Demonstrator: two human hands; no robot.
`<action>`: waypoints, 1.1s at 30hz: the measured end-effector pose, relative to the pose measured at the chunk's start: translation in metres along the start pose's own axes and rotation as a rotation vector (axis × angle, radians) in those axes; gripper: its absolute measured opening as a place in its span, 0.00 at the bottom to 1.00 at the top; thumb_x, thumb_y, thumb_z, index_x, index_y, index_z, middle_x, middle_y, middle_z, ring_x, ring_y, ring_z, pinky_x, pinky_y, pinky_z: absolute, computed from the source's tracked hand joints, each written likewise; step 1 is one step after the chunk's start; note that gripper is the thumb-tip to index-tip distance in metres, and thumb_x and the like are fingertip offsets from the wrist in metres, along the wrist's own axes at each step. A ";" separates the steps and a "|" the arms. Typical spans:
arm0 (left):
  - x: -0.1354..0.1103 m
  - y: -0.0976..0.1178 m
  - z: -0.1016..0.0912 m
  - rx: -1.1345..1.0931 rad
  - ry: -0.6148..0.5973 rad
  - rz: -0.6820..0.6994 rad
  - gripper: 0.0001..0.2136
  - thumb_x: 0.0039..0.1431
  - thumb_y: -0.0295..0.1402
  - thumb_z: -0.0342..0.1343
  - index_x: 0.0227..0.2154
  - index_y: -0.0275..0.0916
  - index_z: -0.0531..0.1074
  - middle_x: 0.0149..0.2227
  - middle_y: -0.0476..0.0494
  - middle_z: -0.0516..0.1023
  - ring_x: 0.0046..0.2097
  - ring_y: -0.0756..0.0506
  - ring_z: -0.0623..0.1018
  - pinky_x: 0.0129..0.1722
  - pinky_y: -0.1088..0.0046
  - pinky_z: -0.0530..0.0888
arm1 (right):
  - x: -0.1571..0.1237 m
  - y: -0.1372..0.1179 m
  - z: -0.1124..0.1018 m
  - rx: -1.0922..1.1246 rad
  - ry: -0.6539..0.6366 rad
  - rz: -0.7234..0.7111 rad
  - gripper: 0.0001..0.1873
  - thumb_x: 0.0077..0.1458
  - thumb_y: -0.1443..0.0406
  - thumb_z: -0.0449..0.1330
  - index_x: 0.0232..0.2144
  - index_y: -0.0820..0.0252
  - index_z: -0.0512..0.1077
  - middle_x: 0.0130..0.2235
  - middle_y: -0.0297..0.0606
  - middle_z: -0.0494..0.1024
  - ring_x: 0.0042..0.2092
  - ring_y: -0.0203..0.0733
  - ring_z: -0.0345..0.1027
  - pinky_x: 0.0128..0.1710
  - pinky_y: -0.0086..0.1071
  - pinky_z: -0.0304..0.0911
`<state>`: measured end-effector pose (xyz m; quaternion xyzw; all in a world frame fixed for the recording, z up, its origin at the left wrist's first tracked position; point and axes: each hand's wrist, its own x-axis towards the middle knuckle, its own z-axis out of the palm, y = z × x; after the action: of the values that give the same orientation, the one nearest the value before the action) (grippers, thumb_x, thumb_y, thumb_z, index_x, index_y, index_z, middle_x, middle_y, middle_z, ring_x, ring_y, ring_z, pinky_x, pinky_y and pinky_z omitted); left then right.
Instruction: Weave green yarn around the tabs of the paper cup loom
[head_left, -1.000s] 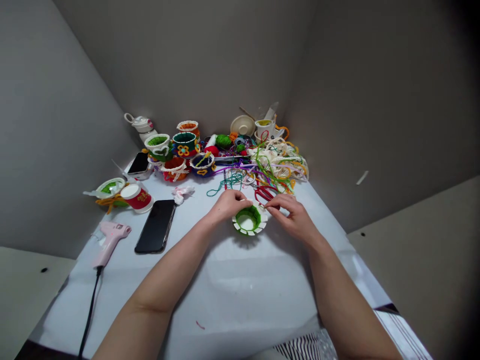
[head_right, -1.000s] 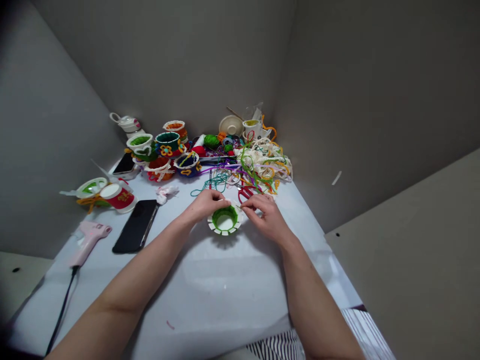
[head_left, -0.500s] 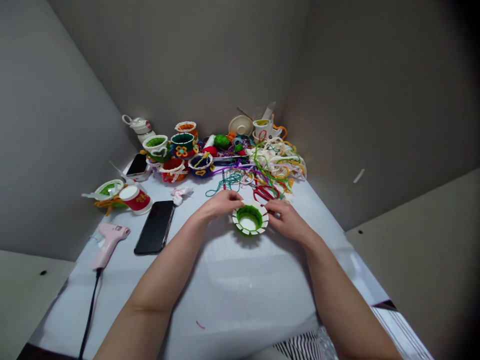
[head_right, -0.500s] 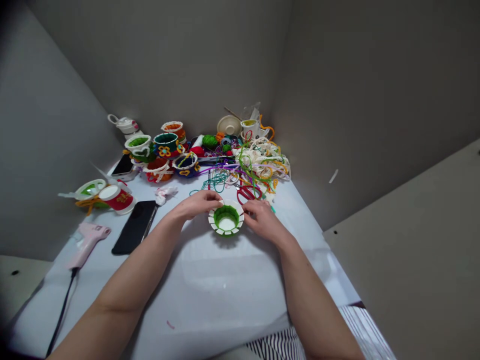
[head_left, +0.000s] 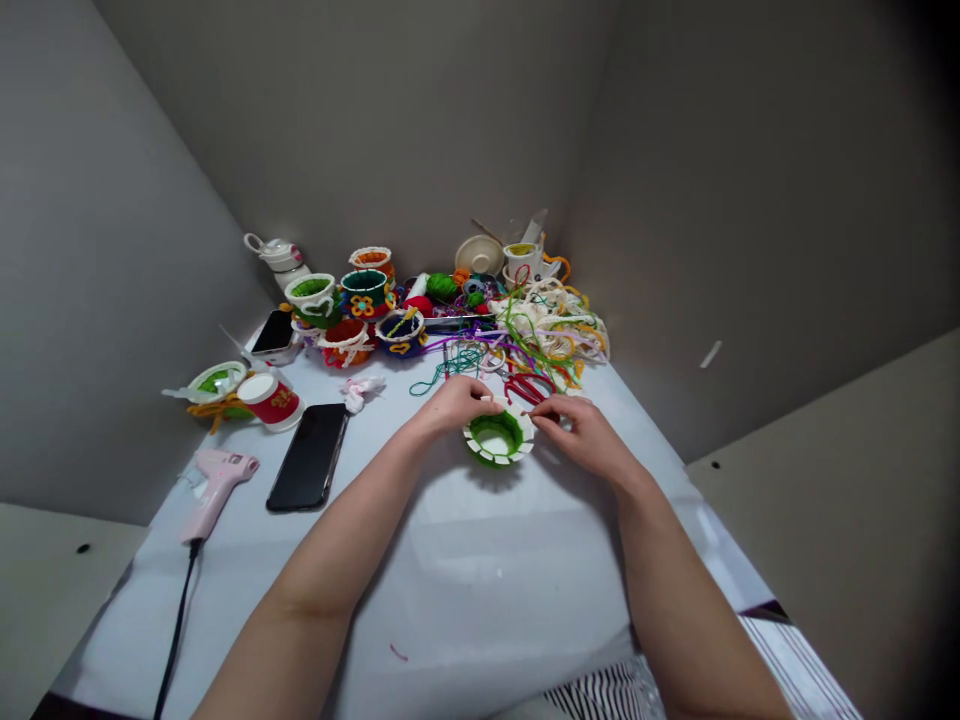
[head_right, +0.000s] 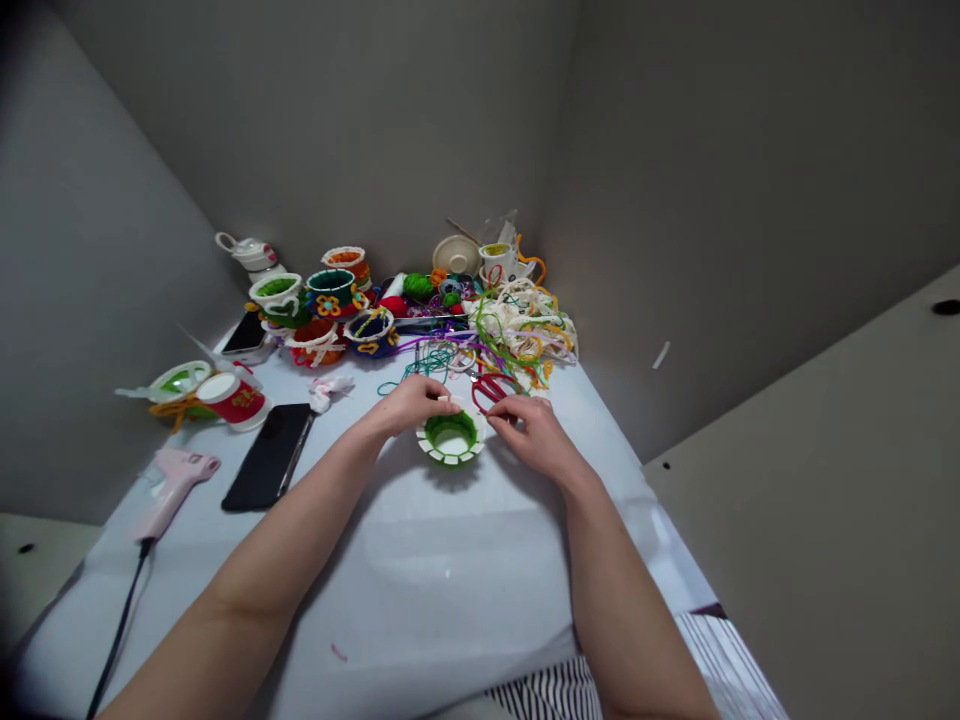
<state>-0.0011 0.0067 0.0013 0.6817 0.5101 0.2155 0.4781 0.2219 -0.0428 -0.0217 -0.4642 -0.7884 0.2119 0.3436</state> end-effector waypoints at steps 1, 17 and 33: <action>-0.003 0.001 -0.001 0.013 0.032 -0.014 0.14 0.44 0.42 0.63 0.19 0.35 0.72 0.18 0.52 0.64 0.24 0.53 0.62 0.24 0.76 0.57 | -0.001 0.000 -0.002 -0.006 0.019 -0.003 0.09 0.59 0.63 0.58 0.31 0.59 0.76 0.32 0.38 0.79 0.33 0.40 0.69 0.38 0.34 0.60; -0.009 0.001 0.001 0.047 0.105 -0.061 0.14 0.45 0.42 0.62 0.21 0.35 0.70 0.20 0.51 0.64 0.25 0.52 0.62 0.25 0.75 0.58 | -0.003 -0.005 0.001 -0.010 0.119 -0.158 0.06 0.60 0.66 0.58 0.31 0.58 0.73 0.31 0.35 0.77 0.35 0.41 0.69 0.44 0.39 0.57; -0.015 0.008 -0.007 0.021 0.033 -0.101 0.09 0.47 0.37 0.59 0.23 0.36 0.69 0.23 0.49 0.67 0.26 0.52 0.65 0.25 0.75 0.58 | -0.002 -0.004 0.003 0.025 0.121 -0.123 0.07 0.60 0.66 0.57 0.30 0.58 0.74 0.30 0.36 0.77 0.34 0.40 0.69 0.39 0.36 0.60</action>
<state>-0.0085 -0.0039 0.0145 0.6564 0.5541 0.1969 0.4726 0.2179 -0.0466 -0.0215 -0.4226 -0.7905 0.1715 0.4088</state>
